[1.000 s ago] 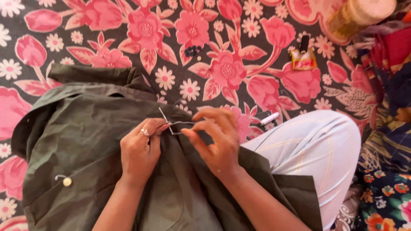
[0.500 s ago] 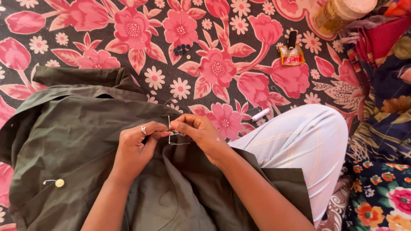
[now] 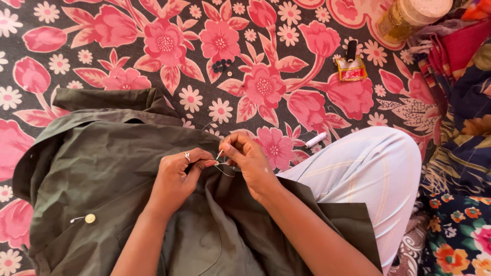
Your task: The person sits on a patterned floor mat with a green button-up shirt across their lap. They thread a needle, then repeatedly stitch through the fabric to attach a button to the shirt placket, pulling the thread taut between passes.
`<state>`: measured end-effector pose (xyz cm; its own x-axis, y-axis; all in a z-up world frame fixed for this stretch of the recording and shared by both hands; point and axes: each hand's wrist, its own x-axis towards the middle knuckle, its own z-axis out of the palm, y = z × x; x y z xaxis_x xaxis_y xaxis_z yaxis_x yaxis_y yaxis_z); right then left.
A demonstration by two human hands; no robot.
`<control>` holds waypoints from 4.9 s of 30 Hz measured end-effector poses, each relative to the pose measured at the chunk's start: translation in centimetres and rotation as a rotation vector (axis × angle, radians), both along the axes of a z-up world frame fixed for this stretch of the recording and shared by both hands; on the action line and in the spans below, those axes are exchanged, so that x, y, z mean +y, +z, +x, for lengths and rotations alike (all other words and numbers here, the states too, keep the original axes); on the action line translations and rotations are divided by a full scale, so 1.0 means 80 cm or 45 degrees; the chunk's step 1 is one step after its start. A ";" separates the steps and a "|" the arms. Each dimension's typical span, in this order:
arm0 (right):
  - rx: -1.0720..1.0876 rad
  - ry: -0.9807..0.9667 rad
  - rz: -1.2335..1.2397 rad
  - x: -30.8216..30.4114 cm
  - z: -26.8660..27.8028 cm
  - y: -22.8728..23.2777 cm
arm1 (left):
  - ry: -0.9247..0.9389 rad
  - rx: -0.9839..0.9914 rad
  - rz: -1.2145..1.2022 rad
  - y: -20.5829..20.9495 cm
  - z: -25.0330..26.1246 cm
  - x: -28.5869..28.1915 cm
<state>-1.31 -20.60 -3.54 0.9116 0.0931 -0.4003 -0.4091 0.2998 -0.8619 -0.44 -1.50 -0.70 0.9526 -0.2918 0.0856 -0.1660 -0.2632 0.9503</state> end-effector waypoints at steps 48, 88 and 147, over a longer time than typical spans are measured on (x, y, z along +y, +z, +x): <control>-0.073 -0.741 0.554 -0.454 0.150 -0.033 | 0.469 0.017 0.200 -0.018 0.009 0.013; -0.136 0.617 -0.312 -0.055 0.104 -0.049 | 0.243 0.151 -0.027 -0.015 0.003 0.009; -0.499 0.525 -0.074 -0.003 0.056 -0.004 | 0.150 0.294 -0.223 -0.001 0.008 0.018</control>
<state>3.14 -20.85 -3.83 0.8859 0.4605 -0.0550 -0.1289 0.1306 -0.9830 0.17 -0.07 -0.76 0.9792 -0.1779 -0.0977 0.0815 -0.0966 0.9920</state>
